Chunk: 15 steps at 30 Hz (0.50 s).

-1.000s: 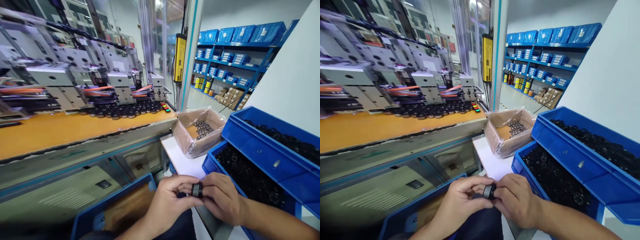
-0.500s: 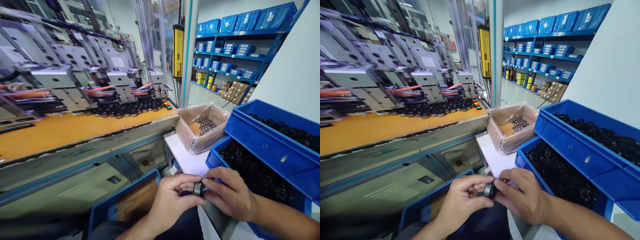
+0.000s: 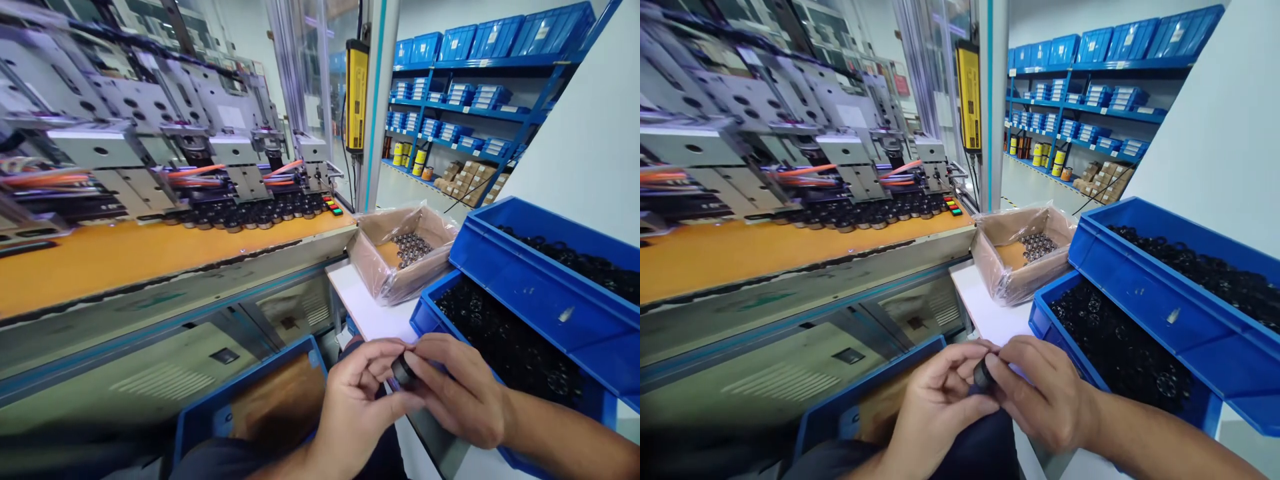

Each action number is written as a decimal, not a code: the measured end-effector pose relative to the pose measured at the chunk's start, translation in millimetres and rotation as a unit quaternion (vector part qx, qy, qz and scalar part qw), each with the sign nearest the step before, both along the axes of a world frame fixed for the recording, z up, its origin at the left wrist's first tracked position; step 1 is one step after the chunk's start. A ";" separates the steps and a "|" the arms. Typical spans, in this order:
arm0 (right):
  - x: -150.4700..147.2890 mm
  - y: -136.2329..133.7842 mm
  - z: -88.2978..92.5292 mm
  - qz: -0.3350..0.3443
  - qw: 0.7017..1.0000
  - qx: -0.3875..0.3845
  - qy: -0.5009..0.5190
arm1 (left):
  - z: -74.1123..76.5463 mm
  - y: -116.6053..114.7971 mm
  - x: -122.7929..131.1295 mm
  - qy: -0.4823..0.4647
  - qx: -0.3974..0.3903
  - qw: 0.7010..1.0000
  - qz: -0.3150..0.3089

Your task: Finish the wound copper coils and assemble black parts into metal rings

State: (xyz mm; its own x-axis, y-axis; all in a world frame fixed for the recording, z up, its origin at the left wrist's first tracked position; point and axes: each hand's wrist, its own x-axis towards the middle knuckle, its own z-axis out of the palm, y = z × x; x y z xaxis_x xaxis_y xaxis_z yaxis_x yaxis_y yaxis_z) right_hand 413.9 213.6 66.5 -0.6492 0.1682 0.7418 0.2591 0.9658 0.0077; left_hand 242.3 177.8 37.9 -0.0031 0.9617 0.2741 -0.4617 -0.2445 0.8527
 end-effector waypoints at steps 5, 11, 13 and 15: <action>-4.2 -6.0 2.3 0.003 0.996 -0.082 0.033 | 9.4 12.0 -30.5 0.277 0.226 0.933 0.048; -8.3 -5.7 3.7 -0.007 0.995 -0.091 0.039 | 3.5 12.0 -29.6 0.285 0.242 0.924 0.085; -7.7 -3.5 1.7 -0.004 0.997 -0.075 0.036 | -0.9 10.8 -23.4 0.250 0.185 0.947 0.077; -6.9 -1.7 -0.3 0.008 0.998 -0.057 0.029 | -4.5 10.5 -17.3 0.194 0.111 0.973 0.059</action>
State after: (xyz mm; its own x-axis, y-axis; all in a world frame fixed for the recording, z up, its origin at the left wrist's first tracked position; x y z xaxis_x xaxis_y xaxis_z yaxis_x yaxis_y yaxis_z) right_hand 407.0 211.9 66.2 -0.6091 0.2439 0.7546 0.2414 0.9634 -0.1166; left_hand 225.0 188.3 33.4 0.0345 0.8775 0.4783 -0.0735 -0.4751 0.8769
